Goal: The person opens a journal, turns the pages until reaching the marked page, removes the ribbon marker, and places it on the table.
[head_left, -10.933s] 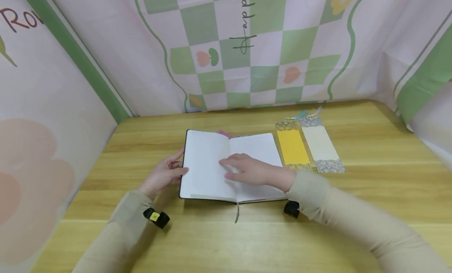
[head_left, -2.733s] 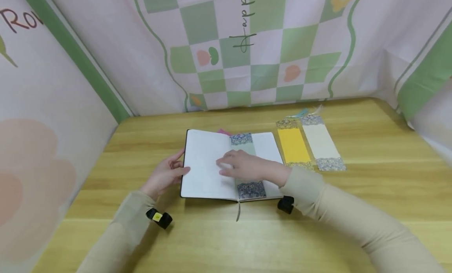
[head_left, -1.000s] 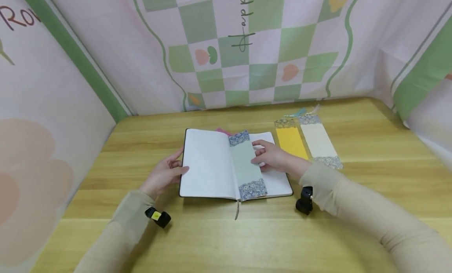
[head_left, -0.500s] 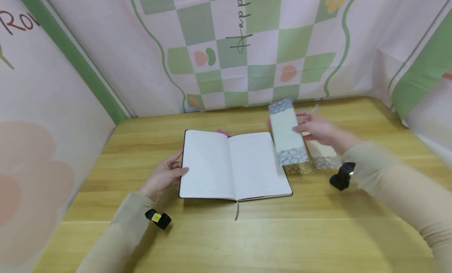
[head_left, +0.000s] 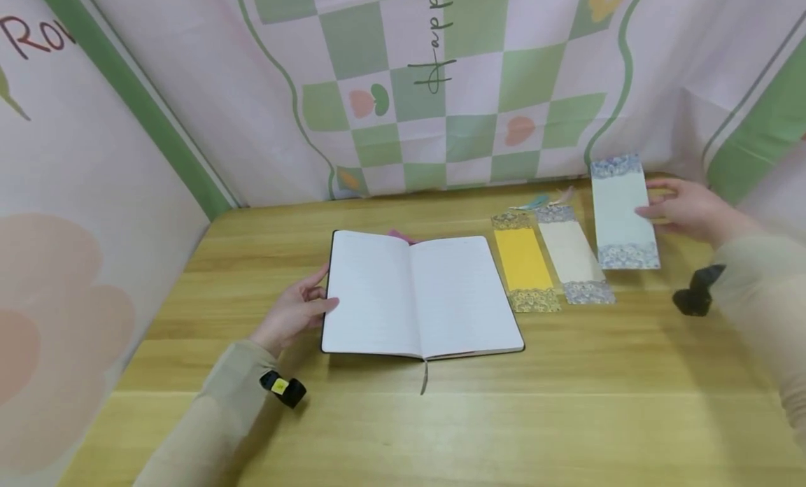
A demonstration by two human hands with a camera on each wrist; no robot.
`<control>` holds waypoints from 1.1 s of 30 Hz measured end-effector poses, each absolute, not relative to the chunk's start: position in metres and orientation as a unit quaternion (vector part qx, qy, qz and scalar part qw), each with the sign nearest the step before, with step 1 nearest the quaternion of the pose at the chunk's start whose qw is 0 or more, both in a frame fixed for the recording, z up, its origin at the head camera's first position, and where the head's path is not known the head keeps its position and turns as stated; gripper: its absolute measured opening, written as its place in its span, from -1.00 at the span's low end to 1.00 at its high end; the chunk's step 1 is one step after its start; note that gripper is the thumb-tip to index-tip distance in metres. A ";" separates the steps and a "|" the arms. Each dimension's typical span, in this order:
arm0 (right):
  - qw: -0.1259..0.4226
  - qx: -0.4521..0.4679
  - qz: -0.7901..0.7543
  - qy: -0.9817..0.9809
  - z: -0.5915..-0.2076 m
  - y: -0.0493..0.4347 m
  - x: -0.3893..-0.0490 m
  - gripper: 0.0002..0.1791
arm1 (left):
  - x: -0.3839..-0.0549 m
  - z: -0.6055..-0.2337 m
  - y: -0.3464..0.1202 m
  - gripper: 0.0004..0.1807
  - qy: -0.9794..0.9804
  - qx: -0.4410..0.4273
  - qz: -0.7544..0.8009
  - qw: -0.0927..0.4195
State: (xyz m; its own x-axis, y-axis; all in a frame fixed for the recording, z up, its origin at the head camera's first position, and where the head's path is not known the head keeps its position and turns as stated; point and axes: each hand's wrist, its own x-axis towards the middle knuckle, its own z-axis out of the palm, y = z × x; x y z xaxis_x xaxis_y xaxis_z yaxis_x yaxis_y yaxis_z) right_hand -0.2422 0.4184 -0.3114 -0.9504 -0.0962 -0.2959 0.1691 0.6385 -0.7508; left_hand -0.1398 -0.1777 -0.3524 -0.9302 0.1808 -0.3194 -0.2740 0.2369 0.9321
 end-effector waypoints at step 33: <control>0.099 -0.025 -0.251 0.963 -0.360 0.423 -0.232 -0.26 | -0.138 -0.354 -0.178 -0.19 0.755 -0.033 0.627 0.187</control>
State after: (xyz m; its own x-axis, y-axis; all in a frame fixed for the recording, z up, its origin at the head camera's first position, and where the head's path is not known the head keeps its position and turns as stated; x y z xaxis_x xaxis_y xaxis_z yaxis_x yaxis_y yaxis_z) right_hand -0.2322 0.4233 -0.3595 -0.9793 -0.0972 -0.1778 0.0020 0.8728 -0.4881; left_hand -0.1381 -0.1778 -0.3540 -0.9278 0.1844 -0.3243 -0.2850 0.2104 0.9352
